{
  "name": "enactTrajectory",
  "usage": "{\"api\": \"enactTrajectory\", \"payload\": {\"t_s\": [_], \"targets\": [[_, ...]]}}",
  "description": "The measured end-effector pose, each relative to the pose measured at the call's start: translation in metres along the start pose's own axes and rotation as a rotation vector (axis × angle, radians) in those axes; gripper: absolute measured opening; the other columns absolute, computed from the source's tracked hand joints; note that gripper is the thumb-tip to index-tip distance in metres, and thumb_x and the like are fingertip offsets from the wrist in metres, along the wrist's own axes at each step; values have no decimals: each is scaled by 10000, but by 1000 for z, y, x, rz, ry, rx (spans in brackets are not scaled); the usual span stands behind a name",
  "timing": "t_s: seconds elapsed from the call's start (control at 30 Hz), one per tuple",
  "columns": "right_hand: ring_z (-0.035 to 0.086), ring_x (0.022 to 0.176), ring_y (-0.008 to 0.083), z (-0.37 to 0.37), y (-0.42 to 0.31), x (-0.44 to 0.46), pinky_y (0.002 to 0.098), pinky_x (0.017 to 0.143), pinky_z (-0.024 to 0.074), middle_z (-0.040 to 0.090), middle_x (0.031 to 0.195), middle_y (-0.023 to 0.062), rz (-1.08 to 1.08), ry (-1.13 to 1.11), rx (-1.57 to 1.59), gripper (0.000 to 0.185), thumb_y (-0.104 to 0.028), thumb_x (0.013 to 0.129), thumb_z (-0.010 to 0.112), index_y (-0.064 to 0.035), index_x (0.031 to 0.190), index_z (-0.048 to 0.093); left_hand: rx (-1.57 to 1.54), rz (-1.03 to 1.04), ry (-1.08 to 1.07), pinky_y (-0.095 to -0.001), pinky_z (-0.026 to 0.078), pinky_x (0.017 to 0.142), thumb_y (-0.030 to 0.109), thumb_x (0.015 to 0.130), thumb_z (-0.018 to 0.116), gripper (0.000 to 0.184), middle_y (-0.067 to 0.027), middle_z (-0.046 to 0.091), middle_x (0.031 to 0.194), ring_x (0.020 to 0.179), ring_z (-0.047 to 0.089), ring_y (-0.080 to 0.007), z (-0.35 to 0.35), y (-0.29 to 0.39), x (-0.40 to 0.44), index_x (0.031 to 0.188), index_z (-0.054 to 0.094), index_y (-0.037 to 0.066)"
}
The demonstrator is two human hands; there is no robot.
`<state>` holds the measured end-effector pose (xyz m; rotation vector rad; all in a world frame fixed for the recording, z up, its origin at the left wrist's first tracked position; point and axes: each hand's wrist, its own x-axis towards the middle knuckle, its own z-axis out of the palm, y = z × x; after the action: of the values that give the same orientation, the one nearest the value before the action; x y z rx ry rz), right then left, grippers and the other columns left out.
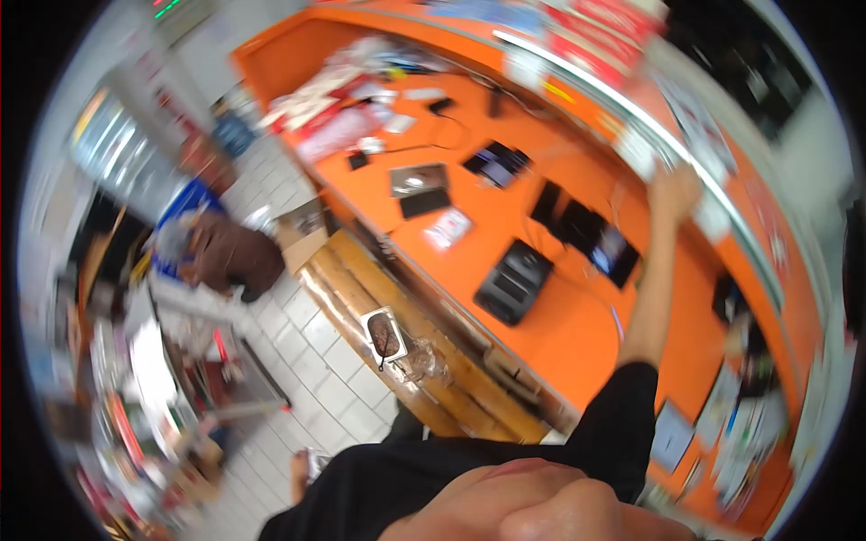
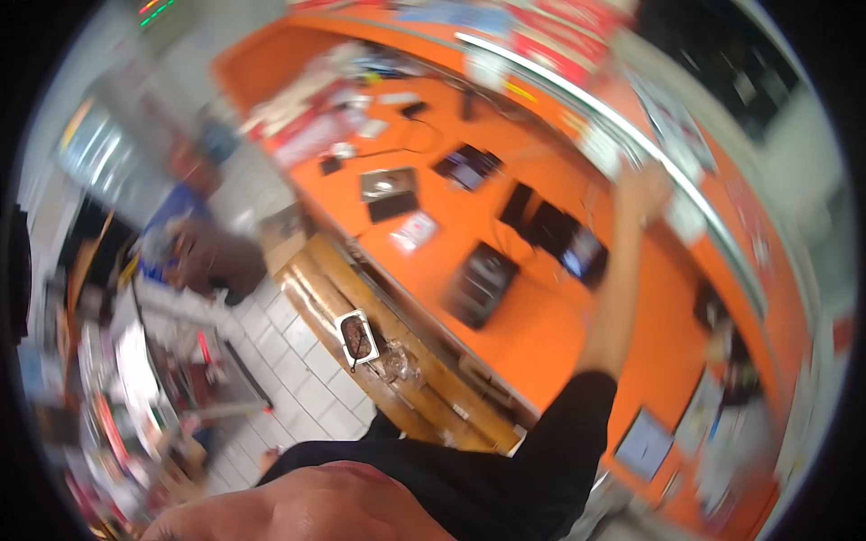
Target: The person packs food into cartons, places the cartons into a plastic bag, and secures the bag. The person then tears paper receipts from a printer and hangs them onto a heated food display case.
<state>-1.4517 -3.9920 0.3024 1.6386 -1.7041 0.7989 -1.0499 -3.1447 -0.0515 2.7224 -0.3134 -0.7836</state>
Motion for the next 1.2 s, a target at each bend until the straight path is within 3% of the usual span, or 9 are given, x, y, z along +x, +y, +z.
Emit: {"api": "enactTrajectory", "payload": {"t_s": [0.13,0.37,0.57,0.67,0.73,0.8,0.9,1.0,1.2], "targets": [[552,966,356,29,37,-17,464,841,413,582,1066,203,-325,93,-112,519,-470,855,508,-27,1119,563,178,205,182,-454,471,675,327,900,434,396,-212,634,820,751,613,-358,63,-135,-8,815,640,0],[577,874,297,-42,-26,18,405,757,467,604,945,211,-119,-312,-166,608,-528,897,408,34,975,624,-342,-308,297,-470,466,651,406,822,539,433,-249,624,786,734,614,-380,18,-146,-90,759,655,-6],[581,868,278,-128,-271,-134,394,751,473,604,963,208,-145,-24,1169,555,-476,917,413,34,995,620,-636,-270,540,-391,474,609,291,842,577,295,-183,646,740,655,620,-261,-28,-197,-182,839,681,16],[583,865,269,-307,-393,-343,389,748,476,604,972,206,-411,-903,1763,529,-449,926,416,33,1006,618,-817,-178,712,-310,445,545,277,848,620,251,-121,654,694,557,540,-136,-100,-213,-224,854,692,37],[570,969,247,-534,-411,-548,350,875,434,587,1126,162,-1015,-1377,1760,323,-128,923,422,31,1187,518,-876,21,951,-298,466,592,294,832,642,240,-102,666,713,635,616,-144,-135,-250,-235,899,704,72],[574,974,221,-675,-408,-712,327,885,428,591,1123,121,-1363,-2172,1749,338,-123,909,486,12,1218,500,-680,-46,913,-279,470,578,257,805,682,229,-90,668,708,636,615,-105,-201,-276,-274,807,657,29],[576,886,99,-850,-394,-838,236,734,446,632,981,98,-1908,-2243,1745,422,-52,841,606,31,1234,475,-877,-229,1127,-250,451,525,228,770,720,263,-90,637,633,591,595,-90,-275,-343,-316,718,565,21],[603,868,121,-965,-409,-892,266,755,488,653,973,95,-1943,-2455,1543,384,-29,782,659,49,1140,544,-902,-261,1329,-231,418,475,189,754,735,309,-81,587,578,567,569,-72,-300,-430,-345,674,479,36],[588,764,97,-1151,-465,-1051,236,712,474,644,823,49,-2240,-2215,1608,365,-25,812,637,38,1160,546,-1376,-180,1169,-229,454,582,202,789,713,232,-43,643,720,658,582,-68,-345,-642,-369,888,588,33]]}}
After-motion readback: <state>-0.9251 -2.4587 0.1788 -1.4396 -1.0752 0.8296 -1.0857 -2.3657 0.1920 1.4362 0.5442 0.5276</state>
